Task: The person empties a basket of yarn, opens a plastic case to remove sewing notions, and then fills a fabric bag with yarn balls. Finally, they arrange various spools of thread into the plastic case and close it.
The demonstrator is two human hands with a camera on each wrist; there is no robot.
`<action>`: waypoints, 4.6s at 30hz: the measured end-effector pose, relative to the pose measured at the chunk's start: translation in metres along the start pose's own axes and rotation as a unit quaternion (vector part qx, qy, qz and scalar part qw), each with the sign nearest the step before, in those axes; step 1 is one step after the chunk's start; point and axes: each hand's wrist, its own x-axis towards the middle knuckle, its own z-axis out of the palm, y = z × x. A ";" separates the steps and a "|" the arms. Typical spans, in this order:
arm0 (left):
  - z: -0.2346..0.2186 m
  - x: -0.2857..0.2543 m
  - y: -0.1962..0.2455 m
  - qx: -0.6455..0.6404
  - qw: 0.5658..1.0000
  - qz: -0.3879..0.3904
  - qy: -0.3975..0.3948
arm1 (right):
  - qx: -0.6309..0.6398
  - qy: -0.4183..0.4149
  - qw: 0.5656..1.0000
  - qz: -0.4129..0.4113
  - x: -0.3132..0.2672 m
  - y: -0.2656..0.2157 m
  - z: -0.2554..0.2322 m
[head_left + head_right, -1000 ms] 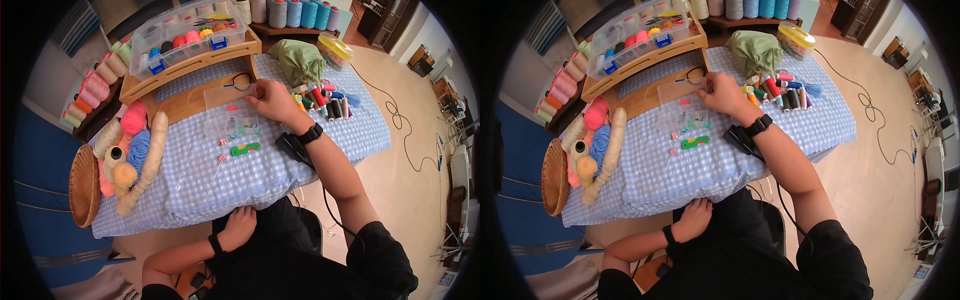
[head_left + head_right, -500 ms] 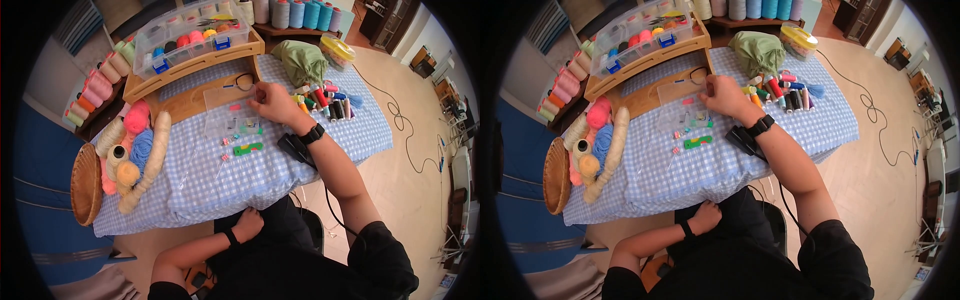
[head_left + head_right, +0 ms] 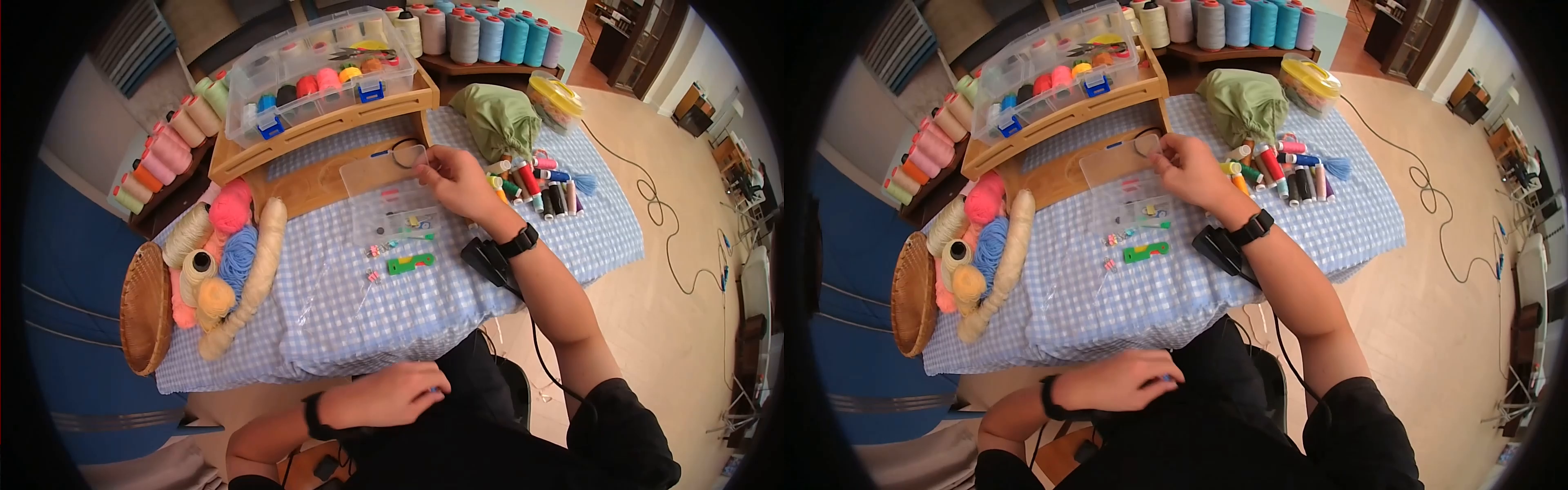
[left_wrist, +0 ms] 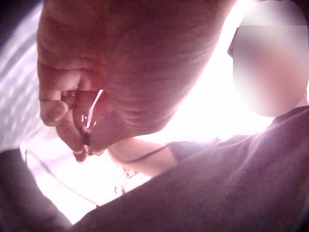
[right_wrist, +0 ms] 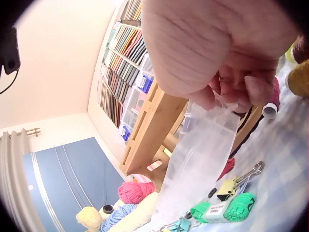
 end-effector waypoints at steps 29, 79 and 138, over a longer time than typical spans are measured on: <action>-0.181 0.020 -0.053 -0.158 0.956 -0.068 0.239 | 0.187 -0.082 0.976 0.081 -0.006 -0.022 -0.005; -0.171 0.026 -0.069 -0.266 0.886 0.102 0.367 | 0.247 -0.151 0.957 0.033 -0.007 -0.024 -0.010; -0.189 0.010 -0.079 -0.403 0.853 0.096 0.318 | -0.188 -0.043 0.969 0.153 0.182 -0.120 -0.058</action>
